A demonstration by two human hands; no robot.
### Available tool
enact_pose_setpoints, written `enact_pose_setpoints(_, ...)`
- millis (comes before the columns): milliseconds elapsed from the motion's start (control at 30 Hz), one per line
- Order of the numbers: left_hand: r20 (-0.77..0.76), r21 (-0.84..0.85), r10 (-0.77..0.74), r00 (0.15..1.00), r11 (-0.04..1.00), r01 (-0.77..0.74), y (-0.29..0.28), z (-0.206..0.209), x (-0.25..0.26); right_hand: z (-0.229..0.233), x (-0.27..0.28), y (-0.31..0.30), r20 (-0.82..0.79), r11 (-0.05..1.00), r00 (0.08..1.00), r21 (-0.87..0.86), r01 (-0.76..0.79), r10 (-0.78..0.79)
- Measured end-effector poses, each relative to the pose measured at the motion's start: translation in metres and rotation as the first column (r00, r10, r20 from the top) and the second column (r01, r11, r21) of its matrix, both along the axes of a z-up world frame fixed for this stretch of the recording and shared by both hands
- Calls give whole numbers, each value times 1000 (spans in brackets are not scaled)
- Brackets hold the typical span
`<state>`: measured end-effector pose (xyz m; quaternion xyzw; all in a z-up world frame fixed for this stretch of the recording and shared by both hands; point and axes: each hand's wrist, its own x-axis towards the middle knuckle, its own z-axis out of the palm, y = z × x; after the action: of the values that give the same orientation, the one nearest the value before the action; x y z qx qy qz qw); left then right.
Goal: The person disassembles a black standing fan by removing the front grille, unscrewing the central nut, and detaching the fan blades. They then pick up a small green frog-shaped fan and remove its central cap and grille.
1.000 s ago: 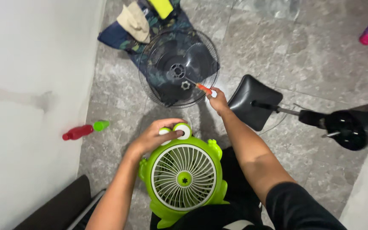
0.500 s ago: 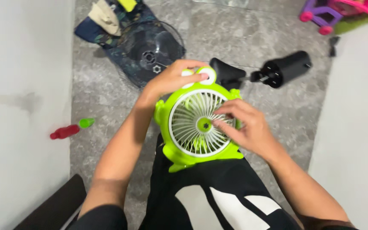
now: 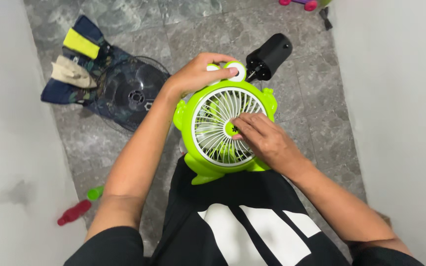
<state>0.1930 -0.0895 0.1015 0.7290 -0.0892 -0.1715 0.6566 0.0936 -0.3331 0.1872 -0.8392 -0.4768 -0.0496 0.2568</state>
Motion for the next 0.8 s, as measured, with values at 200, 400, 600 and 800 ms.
enact_pose_setpoints(200,110,128,-16,994,992,2,10,3,-1,0,-4,7,-63,988,990,73,134,-130)
enact_pose_setpoints(400,187,-81,-67,980,993,84,29,-4,-5,-16,-5,24,-85,963,974,155,222,-211)
enact_pose_setpoints(600,151,-115,-71,986,989,88,30,-24,0,-19,9,26,-49,998,999,64,4,-1)
enact_pose_setpoints(800,178,-67,-54,983,996,66,34,-26,0,7,37,14,2,953,960,-119,-278,280)
